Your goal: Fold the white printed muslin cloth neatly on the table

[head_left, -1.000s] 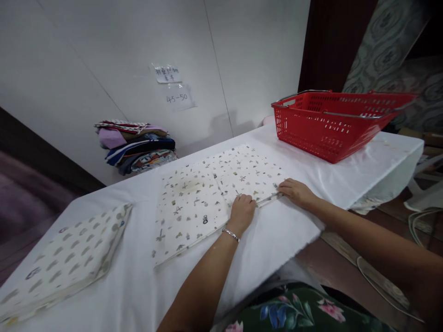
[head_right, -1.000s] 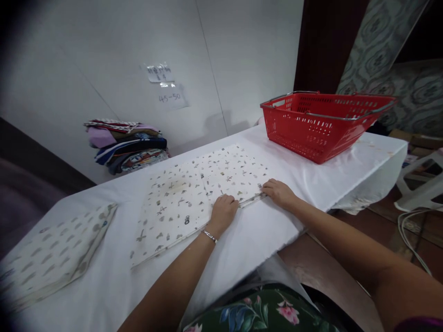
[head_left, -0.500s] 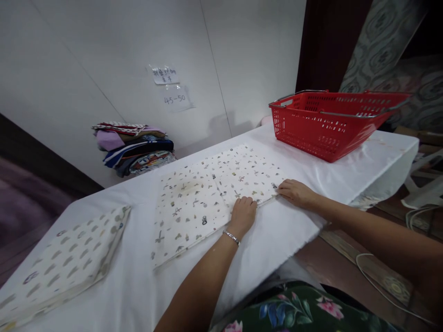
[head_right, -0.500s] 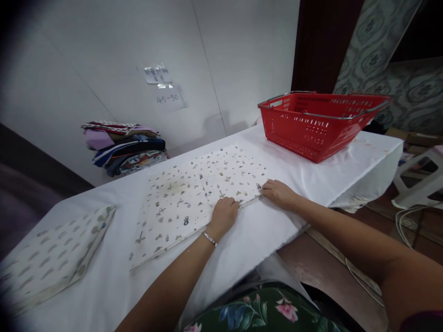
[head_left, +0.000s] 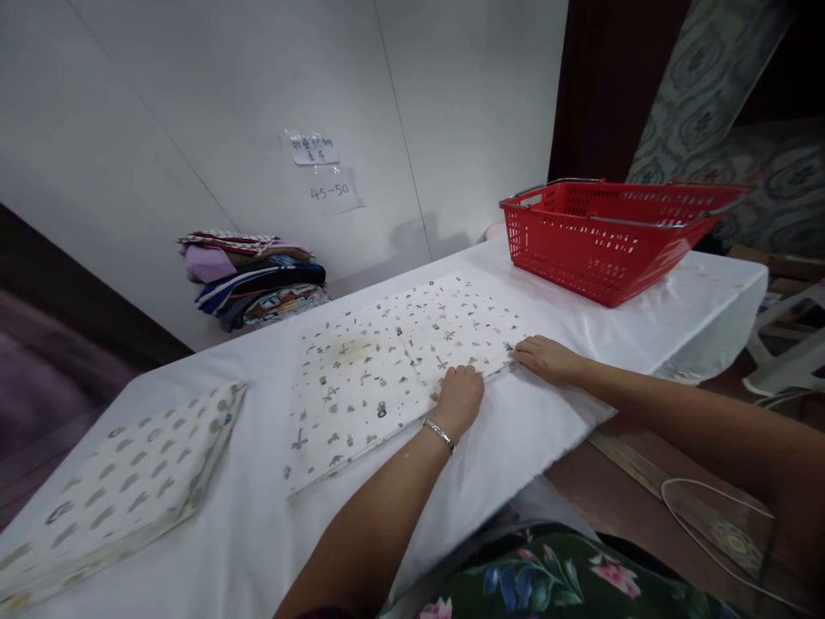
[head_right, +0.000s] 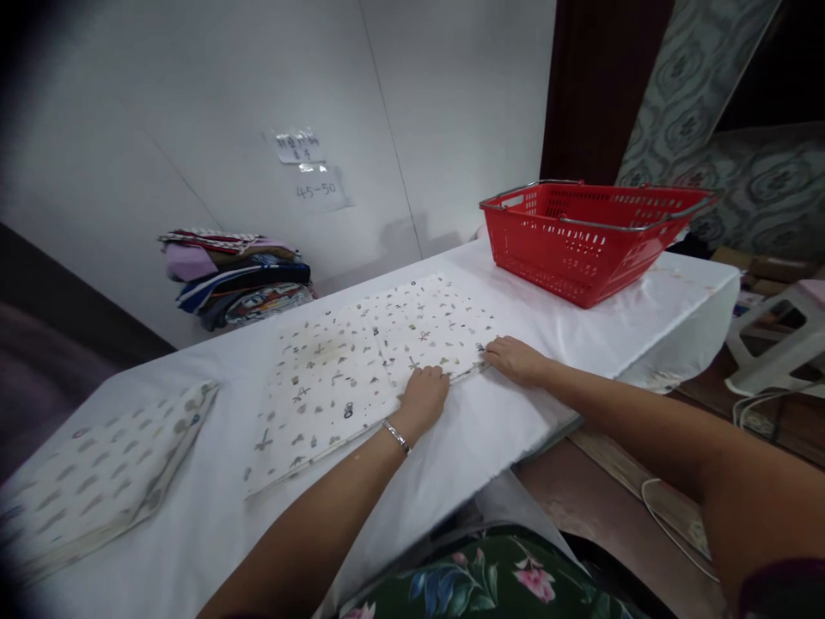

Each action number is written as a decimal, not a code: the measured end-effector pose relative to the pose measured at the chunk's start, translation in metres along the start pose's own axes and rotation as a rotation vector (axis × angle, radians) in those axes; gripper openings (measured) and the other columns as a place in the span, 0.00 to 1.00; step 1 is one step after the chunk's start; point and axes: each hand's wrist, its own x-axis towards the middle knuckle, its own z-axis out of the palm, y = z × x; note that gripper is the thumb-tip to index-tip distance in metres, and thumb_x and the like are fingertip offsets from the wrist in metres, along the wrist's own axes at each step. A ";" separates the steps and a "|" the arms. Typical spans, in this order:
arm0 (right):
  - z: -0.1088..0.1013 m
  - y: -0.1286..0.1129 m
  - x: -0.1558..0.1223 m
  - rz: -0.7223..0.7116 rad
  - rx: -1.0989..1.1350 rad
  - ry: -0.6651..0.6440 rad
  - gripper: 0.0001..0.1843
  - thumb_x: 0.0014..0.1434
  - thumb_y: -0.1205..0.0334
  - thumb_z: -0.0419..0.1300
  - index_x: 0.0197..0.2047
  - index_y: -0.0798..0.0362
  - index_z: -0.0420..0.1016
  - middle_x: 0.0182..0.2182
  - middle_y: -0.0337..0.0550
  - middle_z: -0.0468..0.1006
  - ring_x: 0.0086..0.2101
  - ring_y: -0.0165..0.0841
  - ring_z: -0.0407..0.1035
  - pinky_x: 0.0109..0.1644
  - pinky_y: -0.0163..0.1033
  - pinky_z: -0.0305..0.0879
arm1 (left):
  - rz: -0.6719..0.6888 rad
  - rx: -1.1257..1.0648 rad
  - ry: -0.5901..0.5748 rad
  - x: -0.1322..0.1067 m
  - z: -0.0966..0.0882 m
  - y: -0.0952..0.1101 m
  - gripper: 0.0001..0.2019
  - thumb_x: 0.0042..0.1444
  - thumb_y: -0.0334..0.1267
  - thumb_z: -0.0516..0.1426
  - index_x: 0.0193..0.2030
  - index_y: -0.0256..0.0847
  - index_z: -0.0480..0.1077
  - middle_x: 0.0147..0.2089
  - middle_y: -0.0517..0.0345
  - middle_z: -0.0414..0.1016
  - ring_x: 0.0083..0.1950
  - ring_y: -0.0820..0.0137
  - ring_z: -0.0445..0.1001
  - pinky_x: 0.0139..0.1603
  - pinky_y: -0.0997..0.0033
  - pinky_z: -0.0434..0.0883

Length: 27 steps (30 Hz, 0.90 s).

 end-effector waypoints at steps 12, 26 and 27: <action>-0.001 -0.004 -0.018 0.023 0.142 -0.013 0.16 0.59 0.69 0.46 0.44 0.57 0.72 0.40 0.51 0.72 0.39 0.37 0.65 0.44 0.45 0.61 | 0.016 -0.067 0.098 -0.015 0.008 0.003 0.08 0.55 0.24 0.49 0.39 0.37 0.65 0.39 0.53 0.67 0.41 0.65 0.64 0.41 0.65 0.61; 0.005 0.013 0.082 0.245 0.671 -0.184 0.10 0.46 0.63 0.60 0.34 0.52 0.78 0.33 0.39 0.76 0.35 0.33 0.69 0.41 0.34 0.64 | -0.028 -0.165 0.156 -0.018 0.017 0.007 0.09 0.59 0.29 0.49 0.44 0.41 0.66 0.41 0.57 0.68 0.43 0.66 0.63 0.41 0.65 0.61; 0.010 0.018 0.089 0.259 0.655 -0.157 0.11 0.45 0.63 0.61 0.34 0.53 0.78 0.34 0.40 0.76 0.37 0.35 0.68 0.44 0.36 0.63 | -0.028 -0.167 0.157 -0.018 0.018 0.007 0.09 0.59 0.28 0.49 0.44 0.41 0.66 0.41 0.57 0.68 0.43 0.67 0.62 0.41 0.65 0.61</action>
